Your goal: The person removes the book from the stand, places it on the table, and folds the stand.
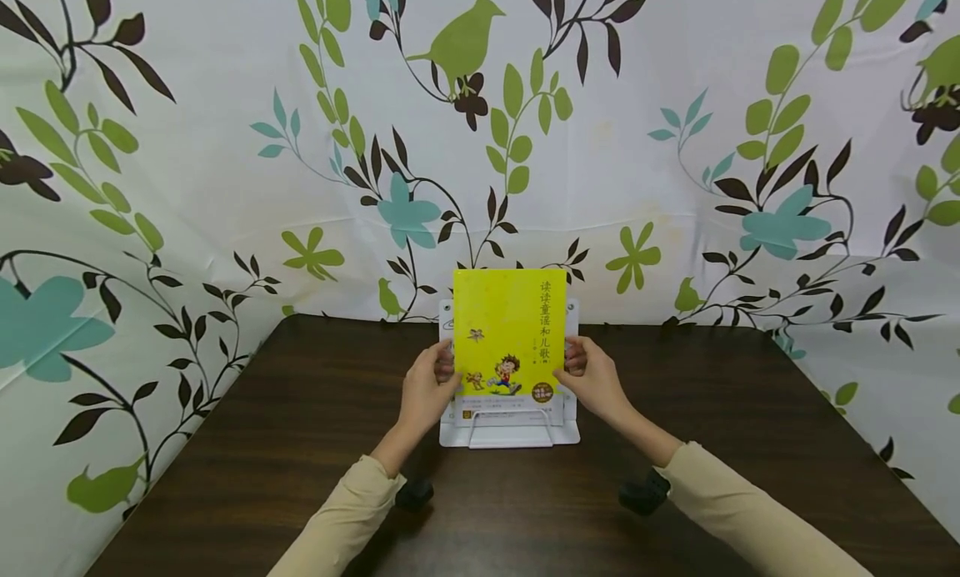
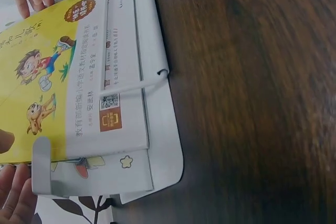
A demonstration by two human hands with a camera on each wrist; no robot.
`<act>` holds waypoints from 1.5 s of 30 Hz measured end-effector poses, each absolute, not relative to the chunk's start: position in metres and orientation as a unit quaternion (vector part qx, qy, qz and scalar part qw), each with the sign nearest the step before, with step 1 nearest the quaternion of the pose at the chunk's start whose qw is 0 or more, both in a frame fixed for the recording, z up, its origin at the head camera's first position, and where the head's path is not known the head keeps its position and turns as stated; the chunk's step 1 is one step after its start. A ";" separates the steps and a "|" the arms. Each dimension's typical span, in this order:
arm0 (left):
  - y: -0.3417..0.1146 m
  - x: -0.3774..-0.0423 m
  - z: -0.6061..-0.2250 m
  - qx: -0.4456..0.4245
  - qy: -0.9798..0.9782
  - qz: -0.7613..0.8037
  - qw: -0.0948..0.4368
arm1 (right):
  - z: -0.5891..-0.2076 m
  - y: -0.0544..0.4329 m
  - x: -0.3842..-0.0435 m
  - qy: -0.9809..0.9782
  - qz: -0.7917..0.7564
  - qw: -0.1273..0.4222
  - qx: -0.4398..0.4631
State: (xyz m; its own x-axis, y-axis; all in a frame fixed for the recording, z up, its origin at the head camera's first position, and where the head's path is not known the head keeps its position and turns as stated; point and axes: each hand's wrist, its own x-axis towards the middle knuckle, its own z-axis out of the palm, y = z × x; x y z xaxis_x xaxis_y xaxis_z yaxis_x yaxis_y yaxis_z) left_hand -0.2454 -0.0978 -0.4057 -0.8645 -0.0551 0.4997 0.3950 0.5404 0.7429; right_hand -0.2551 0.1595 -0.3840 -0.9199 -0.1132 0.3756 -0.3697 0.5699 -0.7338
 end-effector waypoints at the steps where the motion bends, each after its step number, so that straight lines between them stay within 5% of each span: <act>1: -0.097 -0.245 -0.406 -0.102 -0.843 -0.469 0.243 | -0.385 0.157 -0.255 -0.872 0.447 0.148 0.131; 12: -0.095 -0.250 -0.410 -0.111 -0.839 -0.462 0.265 | -0.387 0.147 -0.260 -0.864 0.466 0.171 0.083; 34: -0.095 -0.253 -0.417 -0.160 -0.814 -0.478 0.288 | -0.417 0.157 -0.264 -0.812 0.460 0.274 0.232; 45: -0.096 -0.255 -0.420 -0.165 -0.811 -0.482 0.289 | -0.420 0.153 -0.263 -0.794 0.478 0.298 0.229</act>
